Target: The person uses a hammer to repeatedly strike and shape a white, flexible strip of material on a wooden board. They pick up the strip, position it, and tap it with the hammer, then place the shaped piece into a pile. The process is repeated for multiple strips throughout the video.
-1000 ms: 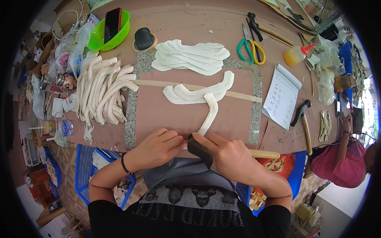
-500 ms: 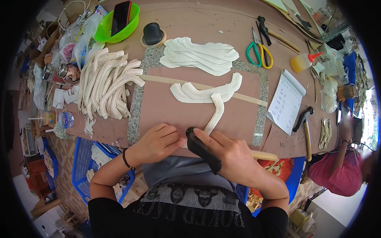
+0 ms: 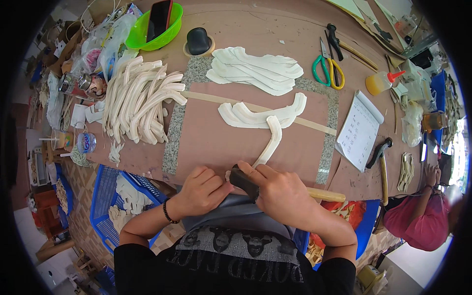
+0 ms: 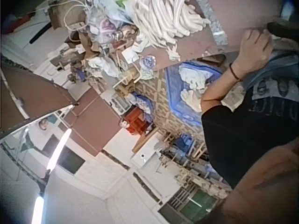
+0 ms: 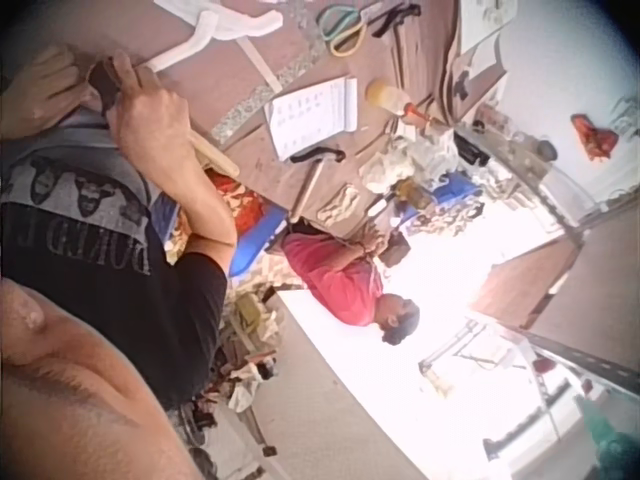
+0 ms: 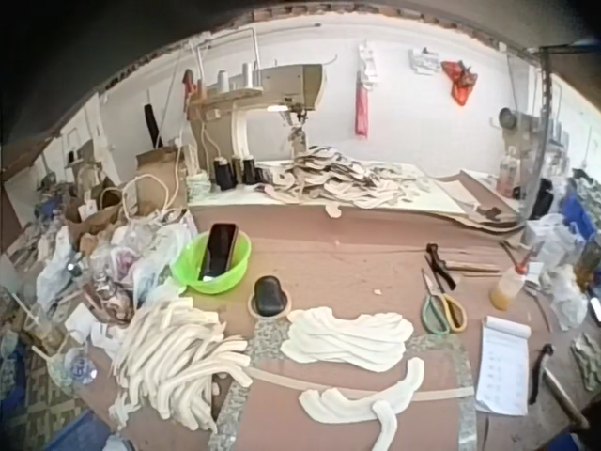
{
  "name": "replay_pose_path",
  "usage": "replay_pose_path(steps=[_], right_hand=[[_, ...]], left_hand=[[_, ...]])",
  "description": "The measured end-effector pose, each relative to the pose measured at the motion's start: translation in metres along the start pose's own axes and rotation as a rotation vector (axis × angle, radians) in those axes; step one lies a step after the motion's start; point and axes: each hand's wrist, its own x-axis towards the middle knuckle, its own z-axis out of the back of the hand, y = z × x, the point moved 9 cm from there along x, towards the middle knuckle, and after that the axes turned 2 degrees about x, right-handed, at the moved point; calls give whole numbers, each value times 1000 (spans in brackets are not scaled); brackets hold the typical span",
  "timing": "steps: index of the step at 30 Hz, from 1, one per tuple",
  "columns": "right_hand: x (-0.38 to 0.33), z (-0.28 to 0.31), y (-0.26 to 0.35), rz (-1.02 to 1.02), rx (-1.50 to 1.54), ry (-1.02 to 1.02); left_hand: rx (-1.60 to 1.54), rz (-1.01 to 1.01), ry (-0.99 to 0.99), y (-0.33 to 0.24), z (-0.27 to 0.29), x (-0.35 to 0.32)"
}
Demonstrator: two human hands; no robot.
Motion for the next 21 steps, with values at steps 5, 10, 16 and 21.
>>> replay_pose_path(steps=[5, 10, 16, 21], right_hand=[[5, 20, 3, 31, 110, -139], [12, 2, 4, 57, 18, -21], [13, 1, 4, 71, 42, -53], [10, 17, -18, 25, 8, -217]], left_hand=[[46, 124, -53, -4, -8, -10], [41, 165, -78, -6, -7, -10], [32, 184, -80, -5, -8, -11], [106, 195, -37, 11, 4, 0]])
